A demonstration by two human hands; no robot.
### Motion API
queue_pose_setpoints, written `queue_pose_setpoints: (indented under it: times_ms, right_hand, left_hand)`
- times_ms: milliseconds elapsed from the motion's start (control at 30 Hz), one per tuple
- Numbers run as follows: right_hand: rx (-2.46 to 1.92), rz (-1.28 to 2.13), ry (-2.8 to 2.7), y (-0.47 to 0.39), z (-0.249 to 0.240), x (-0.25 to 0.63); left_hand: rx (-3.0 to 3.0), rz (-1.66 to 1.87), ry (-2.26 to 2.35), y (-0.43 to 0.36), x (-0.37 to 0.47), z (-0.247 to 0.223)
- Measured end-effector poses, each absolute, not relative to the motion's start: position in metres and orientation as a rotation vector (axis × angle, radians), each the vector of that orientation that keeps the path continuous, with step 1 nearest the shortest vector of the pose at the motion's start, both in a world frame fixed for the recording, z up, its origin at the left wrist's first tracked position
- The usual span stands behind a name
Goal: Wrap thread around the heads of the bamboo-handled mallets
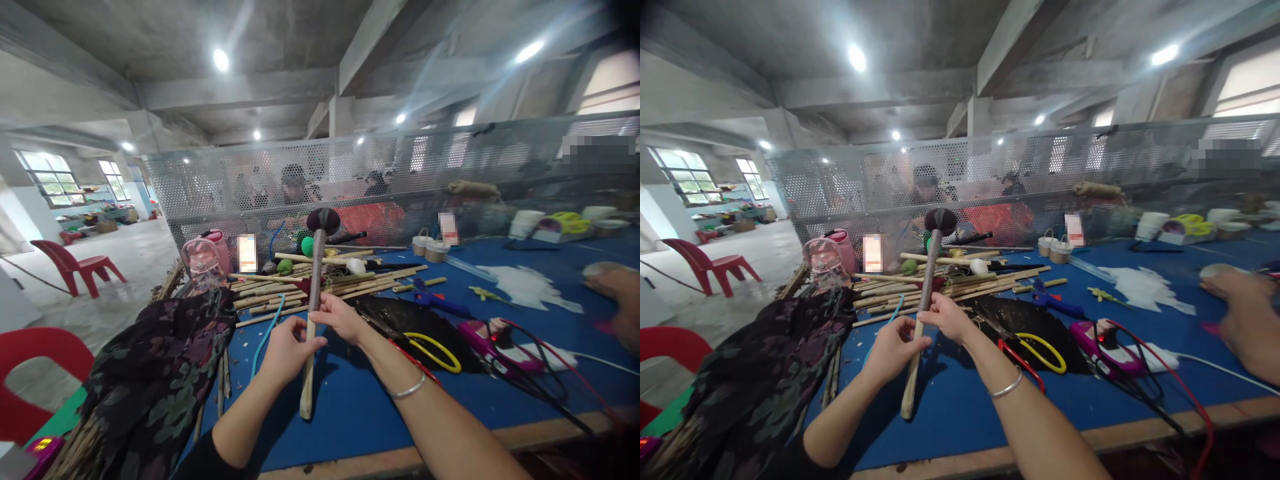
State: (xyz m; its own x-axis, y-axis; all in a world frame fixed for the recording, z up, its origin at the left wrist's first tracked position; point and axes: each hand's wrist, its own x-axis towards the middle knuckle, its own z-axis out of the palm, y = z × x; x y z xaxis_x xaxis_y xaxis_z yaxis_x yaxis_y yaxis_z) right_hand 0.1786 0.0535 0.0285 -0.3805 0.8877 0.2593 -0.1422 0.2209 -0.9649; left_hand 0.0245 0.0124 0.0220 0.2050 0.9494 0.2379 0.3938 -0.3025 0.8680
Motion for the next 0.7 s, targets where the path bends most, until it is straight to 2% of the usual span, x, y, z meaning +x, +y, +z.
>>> queue_pose_setpoints:
  times_ms: [67, 300, 533, 700]
  right_hand:
    - [-0.74, 1.329, -1.539, 0.053, 0.03, 0.179]
    - [-0.759, 1.525, -1.534, 0.047, 0.033, 0.188]
    - [-0.822, 1.301, -1.53, 0.053, 0.028, 0.172]
    - [-0.816, 1.434, -1.529, 0.051, 0.029, 0.183]
  left_hand:
    - [1.793, 1.022, 1.26, 0.013, 0.023, 0.022]
    - [1.366, 0.704, 0.75, 0.009, 0.026, 0.029]
    - [1.622, 1.023, 1.099, 0.019, 0.028, 0.014]
    - [1.486, 0.88, 0.954, 0.016, 0.026, 0.022]
